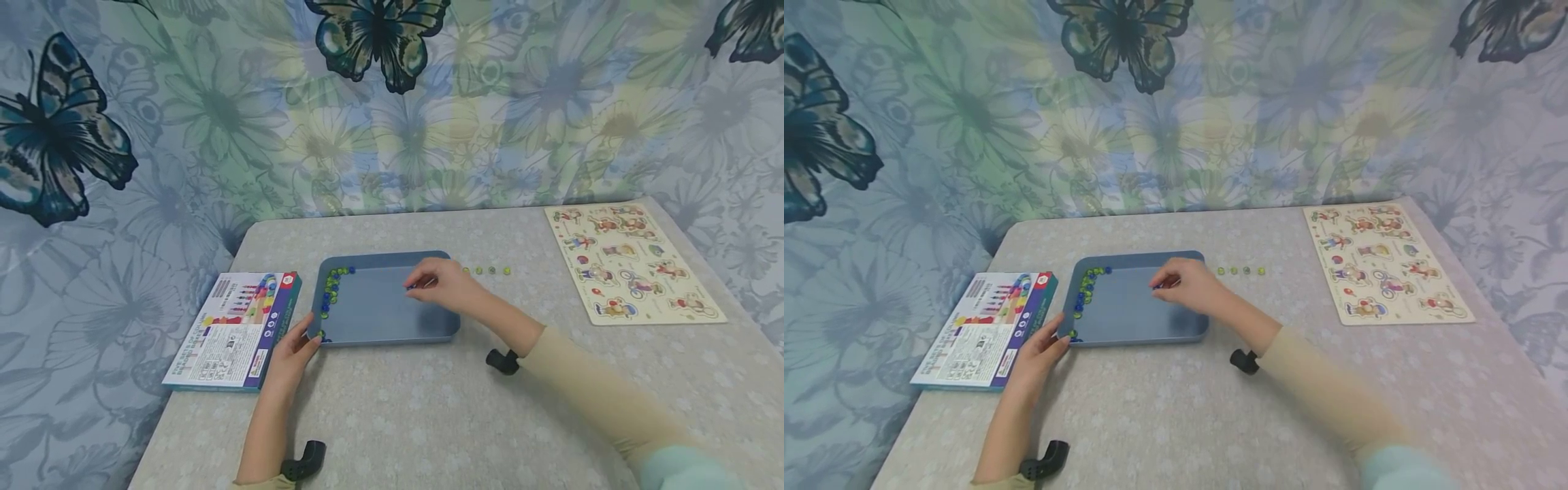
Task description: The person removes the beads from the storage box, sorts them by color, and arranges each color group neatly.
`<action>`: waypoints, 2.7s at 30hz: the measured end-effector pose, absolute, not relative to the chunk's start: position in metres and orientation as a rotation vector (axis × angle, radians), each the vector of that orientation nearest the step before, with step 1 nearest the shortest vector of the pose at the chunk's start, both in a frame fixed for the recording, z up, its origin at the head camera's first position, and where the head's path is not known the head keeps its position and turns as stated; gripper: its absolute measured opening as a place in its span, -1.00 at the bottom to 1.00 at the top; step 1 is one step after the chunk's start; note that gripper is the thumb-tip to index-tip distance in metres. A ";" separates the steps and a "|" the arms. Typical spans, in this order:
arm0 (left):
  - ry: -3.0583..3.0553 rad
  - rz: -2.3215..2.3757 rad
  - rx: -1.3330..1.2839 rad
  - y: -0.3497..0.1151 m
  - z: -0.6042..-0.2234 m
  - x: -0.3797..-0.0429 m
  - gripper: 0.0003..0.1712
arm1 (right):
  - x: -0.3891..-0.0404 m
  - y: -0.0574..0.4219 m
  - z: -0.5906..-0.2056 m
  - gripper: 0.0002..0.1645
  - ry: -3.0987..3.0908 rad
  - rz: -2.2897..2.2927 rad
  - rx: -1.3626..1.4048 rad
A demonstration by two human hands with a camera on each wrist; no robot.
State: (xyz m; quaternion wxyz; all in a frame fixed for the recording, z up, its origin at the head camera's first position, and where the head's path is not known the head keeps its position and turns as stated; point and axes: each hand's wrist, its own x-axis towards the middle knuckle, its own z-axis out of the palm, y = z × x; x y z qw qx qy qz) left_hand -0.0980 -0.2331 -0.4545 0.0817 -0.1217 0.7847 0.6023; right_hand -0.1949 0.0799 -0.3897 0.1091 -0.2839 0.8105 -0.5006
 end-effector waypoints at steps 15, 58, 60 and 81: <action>2.358 1.760 -0.401 -0.234 -0.457 -0.098 -0.39 | -0.228 0.243 -0.423 -0.67 2.759 -1.144 -0.259; 2.369 1.783 -0.378 -0.233 -0.459 -0.098 -0.40 | -0.227 0.186 -0.454 -0.75 2.647 -1.019 -0.535; 2.366 1.787 -0.373 -0.233 -0.458 -0.098 -0.39 | -0.228 0.188 -0.452 -0.73 2.663 -1.036 -0.521; 2.360 1.781 -0.383 -0.233 -0.459 -0.100 -0.40 | -0.213 0.054 -0.425 -0.62 2.331 -1.218 -0.946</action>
